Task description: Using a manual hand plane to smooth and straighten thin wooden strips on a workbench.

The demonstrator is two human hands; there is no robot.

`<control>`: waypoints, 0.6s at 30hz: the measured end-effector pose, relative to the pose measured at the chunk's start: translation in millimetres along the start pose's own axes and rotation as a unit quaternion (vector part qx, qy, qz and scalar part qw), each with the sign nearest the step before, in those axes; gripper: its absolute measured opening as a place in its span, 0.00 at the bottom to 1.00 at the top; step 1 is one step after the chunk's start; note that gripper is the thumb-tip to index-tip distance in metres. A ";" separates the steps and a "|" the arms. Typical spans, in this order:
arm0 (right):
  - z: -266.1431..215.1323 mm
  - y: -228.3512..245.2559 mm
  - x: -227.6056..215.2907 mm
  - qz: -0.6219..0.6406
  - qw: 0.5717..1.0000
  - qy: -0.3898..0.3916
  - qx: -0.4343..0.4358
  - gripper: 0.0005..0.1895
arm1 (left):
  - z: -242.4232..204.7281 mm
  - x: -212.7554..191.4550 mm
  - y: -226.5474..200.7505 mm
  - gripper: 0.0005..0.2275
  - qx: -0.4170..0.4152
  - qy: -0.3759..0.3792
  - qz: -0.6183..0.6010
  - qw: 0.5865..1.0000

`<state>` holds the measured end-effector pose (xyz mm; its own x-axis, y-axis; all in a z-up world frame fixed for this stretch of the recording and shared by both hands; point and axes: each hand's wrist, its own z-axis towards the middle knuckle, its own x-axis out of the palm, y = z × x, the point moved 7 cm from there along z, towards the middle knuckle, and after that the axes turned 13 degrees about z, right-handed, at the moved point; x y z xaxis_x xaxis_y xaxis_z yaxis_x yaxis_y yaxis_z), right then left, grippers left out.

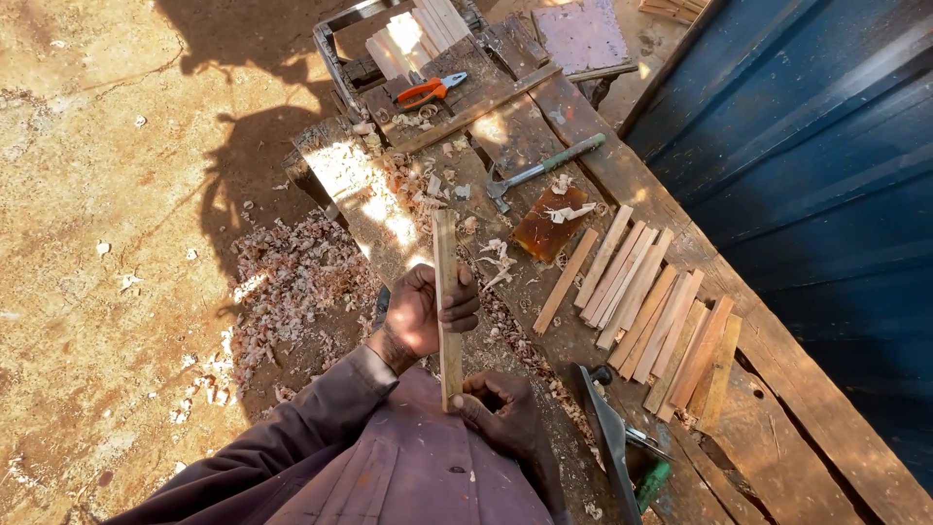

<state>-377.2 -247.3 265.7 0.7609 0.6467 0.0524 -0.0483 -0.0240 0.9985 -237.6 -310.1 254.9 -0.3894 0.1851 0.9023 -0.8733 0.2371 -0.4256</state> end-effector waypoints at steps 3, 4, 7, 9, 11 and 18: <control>-0.4 1.7 2.4 0.016 1.000 -0.004 0.007 0.07 | -0.9 -5.4 5.0 0.14 0.000 0.008 0.005 1.000; -1.5 0.1 2.9 0.022 0.999 -0.008 0.023 0.07 | -1.6 -7.1 6.8 0.15 0.004 0.015 0.014 1.000; -3.3 -8.2 0.2 -0.007 1.000 -0.006 0.022 0.10 | -4.7 -1.7 6.5 0.15 -0.003 0.015 0.000 1.000; -4.0 -9.8 0.5 -0.014 1.000 -0.010 0.024 0.12 | -6.2 1.5 6.9 0.15 -0.003 0.031 -0.012 0.999; -5.3 -13.4 0.9 -0.022 0.999 -0.013 0.027 0.13 | -7.3 0.5 9.2 0.15 -0.002 0.047 -0.025 0.999; -12.5 -39.7 -7.2 -0.139 0.987 -0.036 0.070 0.12 | -12.7 -53.7 33.4 0.18 -0.012 -0.173 0.035 0.984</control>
<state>-388.9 -241.5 225.5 0.7761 0.5880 -0.2278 0.2550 0.0377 0.9662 -242.2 -300.0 191.4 -0.5276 -0.1325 0.8391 -0.8357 0.2581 -0.4847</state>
